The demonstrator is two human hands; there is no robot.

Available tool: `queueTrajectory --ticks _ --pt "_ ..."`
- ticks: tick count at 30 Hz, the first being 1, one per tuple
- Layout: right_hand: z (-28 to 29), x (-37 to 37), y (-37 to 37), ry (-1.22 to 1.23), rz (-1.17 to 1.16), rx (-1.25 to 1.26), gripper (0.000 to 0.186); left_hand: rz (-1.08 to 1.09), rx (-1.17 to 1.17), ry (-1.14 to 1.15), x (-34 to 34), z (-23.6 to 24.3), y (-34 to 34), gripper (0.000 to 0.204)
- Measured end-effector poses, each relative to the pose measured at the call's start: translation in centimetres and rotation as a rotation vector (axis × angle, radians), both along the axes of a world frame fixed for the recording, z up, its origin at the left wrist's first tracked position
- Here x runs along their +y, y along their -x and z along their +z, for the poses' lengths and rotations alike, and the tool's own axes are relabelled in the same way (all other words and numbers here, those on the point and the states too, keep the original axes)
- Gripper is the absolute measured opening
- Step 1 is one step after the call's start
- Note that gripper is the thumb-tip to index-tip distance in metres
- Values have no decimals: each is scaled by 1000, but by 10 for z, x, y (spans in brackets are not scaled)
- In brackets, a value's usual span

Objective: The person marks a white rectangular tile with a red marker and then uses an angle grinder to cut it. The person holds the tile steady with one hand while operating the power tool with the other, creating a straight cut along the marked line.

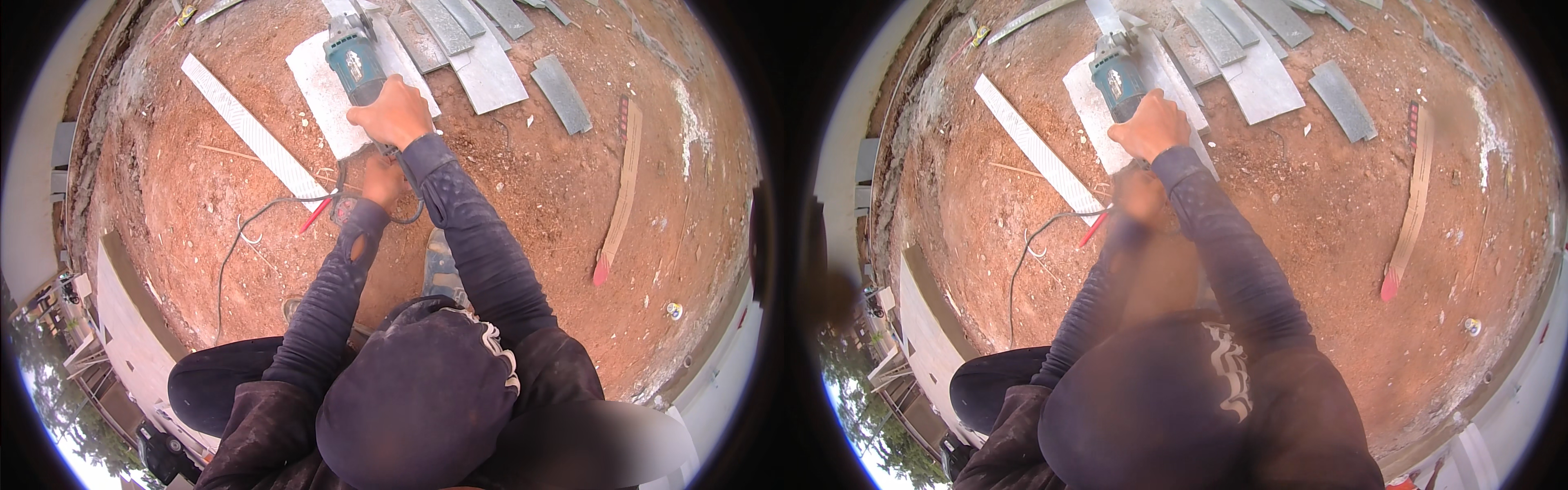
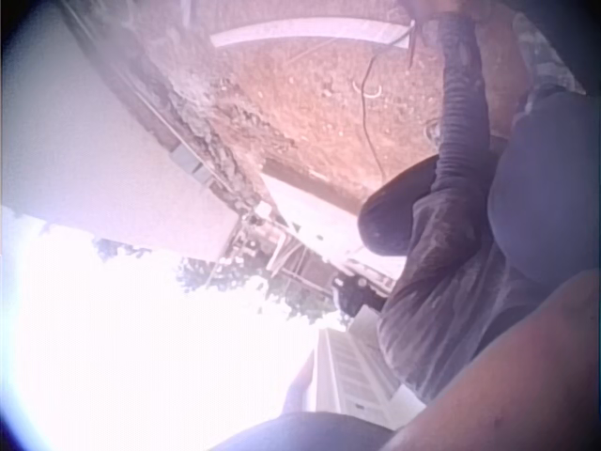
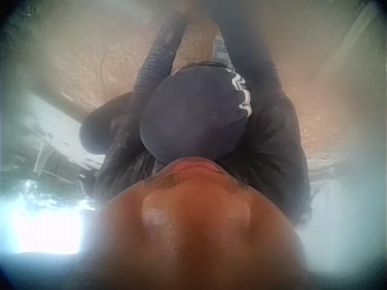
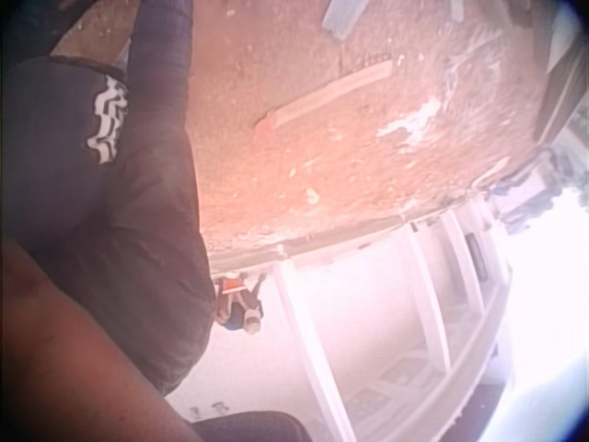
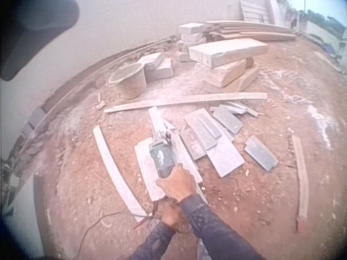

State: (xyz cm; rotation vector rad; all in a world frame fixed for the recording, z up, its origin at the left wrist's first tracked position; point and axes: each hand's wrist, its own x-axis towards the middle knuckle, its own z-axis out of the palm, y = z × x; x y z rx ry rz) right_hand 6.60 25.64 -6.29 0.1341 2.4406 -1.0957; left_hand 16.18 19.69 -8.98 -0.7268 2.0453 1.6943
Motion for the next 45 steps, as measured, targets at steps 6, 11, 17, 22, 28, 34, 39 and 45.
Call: queueTrajectory --ticks 6,11,17,22,28,34,39,45 --pt "-3 4 -4 4 14 25 74 91 2 -104 2 -13 -2 15" --pt "1 6 -7 22 14 3 73 146 6 -148 3 -16 -2 20" --pt "1 8 -11 6 10 14 72 219 17 -189 6 -17 -3 27" --pt "-1 14 -14 4 -8 7 73 248 7 -237 9 -29 -3 32" --pt "0 10 -16 27 15 3 73 271 36 -436 -11 -98 -12 31" --pt "-4 18 -19 10 0 14 72 51 88 -297 -7 -79 -13 26" --pt "-2 17 -21 22 3 21 71 144 54 -440 -12 -76 -14 27" --pt "-3 19 -24 31 4 22 70 122 55 -485 -16 -93 -15 29"
